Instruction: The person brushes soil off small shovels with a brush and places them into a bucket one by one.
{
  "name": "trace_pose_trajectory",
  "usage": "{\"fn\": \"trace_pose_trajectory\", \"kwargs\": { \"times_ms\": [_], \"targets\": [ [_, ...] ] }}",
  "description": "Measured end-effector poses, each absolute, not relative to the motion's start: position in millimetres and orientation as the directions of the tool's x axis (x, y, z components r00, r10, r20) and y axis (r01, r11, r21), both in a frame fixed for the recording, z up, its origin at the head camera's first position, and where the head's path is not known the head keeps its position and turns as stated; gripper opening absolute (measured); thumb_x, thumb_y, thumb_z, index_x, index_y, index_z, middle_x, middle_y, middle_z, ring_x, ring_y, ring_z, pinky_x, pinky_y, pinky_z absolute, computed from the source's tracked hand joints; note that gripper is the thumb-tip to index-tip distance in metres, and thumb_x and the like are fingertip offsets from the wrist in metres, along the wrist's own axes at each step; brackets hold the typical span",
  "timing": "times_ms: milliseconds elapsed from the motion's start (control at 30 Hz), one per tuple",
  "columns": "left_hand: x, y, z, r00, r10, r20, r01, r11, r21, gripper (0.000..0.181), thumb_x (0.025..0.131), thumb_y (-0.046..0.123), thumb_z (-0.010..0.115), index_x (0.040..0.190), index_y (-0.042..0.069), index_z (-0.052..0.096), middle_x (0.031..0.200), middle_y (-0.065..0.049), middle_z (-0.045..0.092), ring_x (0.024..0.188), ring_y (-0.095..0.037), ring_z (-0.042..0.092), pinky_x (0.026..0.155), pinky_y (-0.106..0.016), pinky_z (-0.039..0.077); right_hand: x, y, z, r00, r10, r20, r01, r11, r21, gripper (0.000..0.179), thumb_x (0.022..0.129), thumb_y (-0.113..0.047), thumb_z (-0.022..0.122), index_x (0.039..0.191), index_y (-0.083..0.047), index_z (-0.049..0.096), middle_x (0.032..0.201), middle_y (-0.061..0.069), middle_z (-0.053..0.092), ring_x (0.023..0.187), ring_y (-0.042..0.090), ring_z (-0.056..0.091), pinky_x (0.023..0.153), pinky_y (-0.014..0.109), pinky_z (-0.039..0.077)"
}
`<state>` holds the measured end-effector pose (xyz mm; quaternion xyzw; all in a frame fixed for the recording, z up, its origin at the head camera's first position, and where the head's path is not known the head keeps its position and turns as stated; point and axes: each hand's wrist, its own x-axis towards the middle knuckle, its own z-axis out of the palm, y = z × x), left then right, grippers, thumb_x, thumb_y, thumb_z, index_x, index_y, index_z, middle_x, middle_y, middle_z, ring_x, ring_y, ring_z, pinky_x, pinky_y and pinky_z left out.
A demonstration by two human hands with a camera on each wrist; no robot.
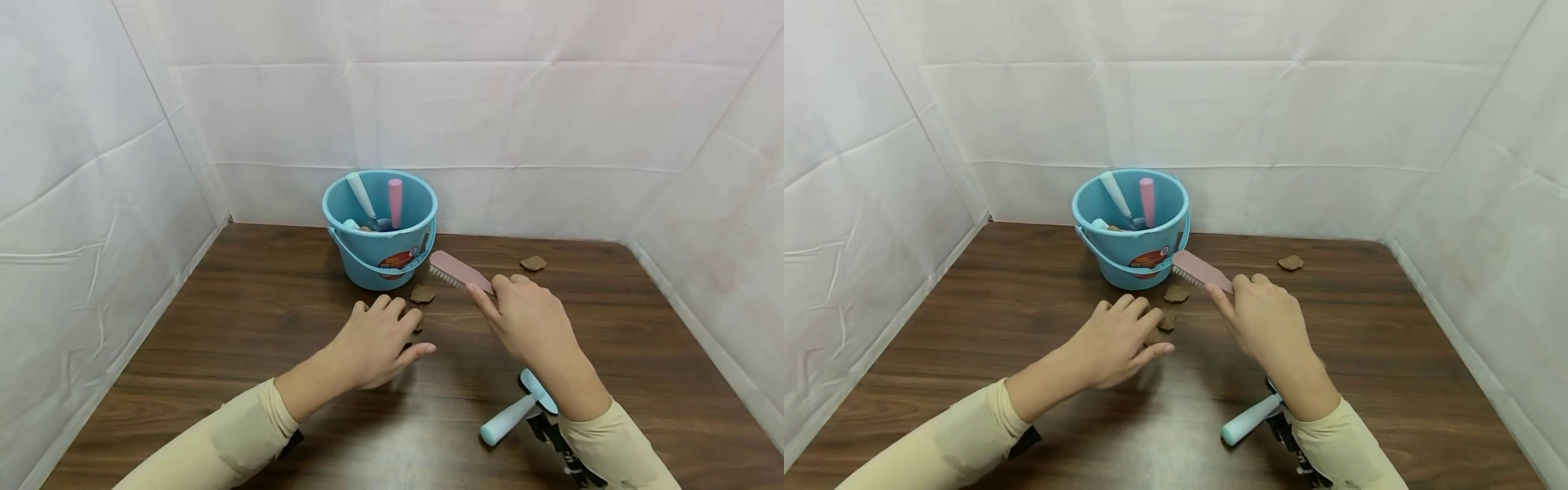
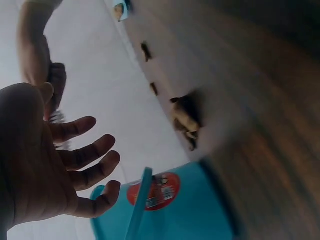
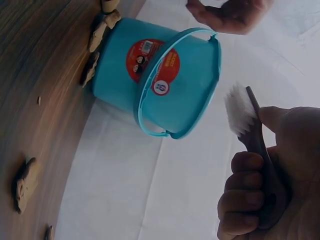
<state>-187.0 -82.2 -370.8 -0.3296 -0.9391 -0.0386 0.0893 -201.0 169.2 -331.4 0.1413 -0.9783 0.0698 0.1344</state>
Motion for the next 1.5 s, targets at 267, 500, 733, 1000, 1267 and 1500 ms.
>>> {"fn": "trace_pose_trajectory", "kwargs": {
  "times_ms": [267,500,733,1000,1267,1500],
  "targets": [
    [-192,-57,-387,-0.761,0.628,0.163,0.636,0.771,-0.002,0.066,0.103,0.067,0.026,0.135,0.018,0.056,0.123,-0.006,0.059,0.112,-0.025,0.053,0.082,-0.048,0.047,-200,173,-330,-0.921,-0.275,0.275,-0.303,0.951,-0.064,0.058,0.105,-0.059,0.039,0.080,-0.009,0.055,0.071,0.006,0.052,0.057,0.025,0.052,0.053,0.042,0.045],
    [-190,-9,-402,-0.714,0.699,0.042,0.699,0.715,-0.014,0.068,0.101,0.070,0.022,0.138,0.023,0.056,0.133,-0.006,0.058,0.128,-0.029,0.052,0.096,-0.059,0.047,-199,178,-331,-0.904,-0.296,0.307,-0.324,0.945,-0.042,0.051,0.105,-0.055,0.043,0.082,-0.010,0.052,0.068,0.004,0.051,0.058,0.027,0.055,0.054,0.045,0.047],
    [-184,35,-418,-0.672,0.735,-0.084,0.738,0.675,-0.001,0.071,0.098,0.075,0.022,0.142,0.030,0.054,0.140,-0.002,0.055,0.130,-0.026,0.051,0.095,-0.056,0.049,-196,182,-328,-0.895,-0.298,0.331,-0.334,0.941,-0.057,0.051,0.106,-0.055,0.041,0.082,-0.011,0.051,0.069,0.003,0.050,0.058,0.027,0.055,0.053,0.044,0.047],
    [-177,66,-423,-0.619,0.780,-0.094,0.785,0.616,-0.057,0.061,0.099,0.072,0.030,0.129,0.028,0.059,0.119,-0.001,0.058,0.103,-0.021,0.056,0.079,-0.047,0.054,-195,186,-321,-0.894,-0.301,0.333,-0.335,0.941,-0.048,0.049,0.106,-0.052,0.044,0.083,-0.010,0.053,0.070,0.004,0.053,0.062,0.029,0.057,0.057,0.047,0.049],
    [-180,86,-423,-0.694,0.695,-0.188,0.719,0.681,-0.134,0.046,0.104,0.057,0.039,0.135,0.026,0.056,0.124,0.000,0.059,0.116,-0.021,0.057,0.094,-0.045,0.052,-209,229,-303,-0.939,-0.192,0.287,-0.219,0.974,-0.063,0.059,0.107,-0.055,0.037,0.106,-0.002,0.061,0.083,0.020,0.062,0.074,0.042,0.063,0.060,0.059,0.048],
    [-184,83,-427,-0.661,0.729,-0.181,0.750,0.650,-0.121,0.027,0.108,0.039,0.040,0.122,0.021,0.055,0.100,-0.001,0.056,0.088,-0.017,0.057,0.071,-0.034,0.053,-222,264,-305,-0.964,-0.101,0.247,-0.134,0.983,-0.123,0.067,0.104,-0.062,0.031,0.099,-0.002,0.060,0.078,0.018,0.059,0.071,0.037,0.059,0.058,0.053,0.046]
  ]
}}
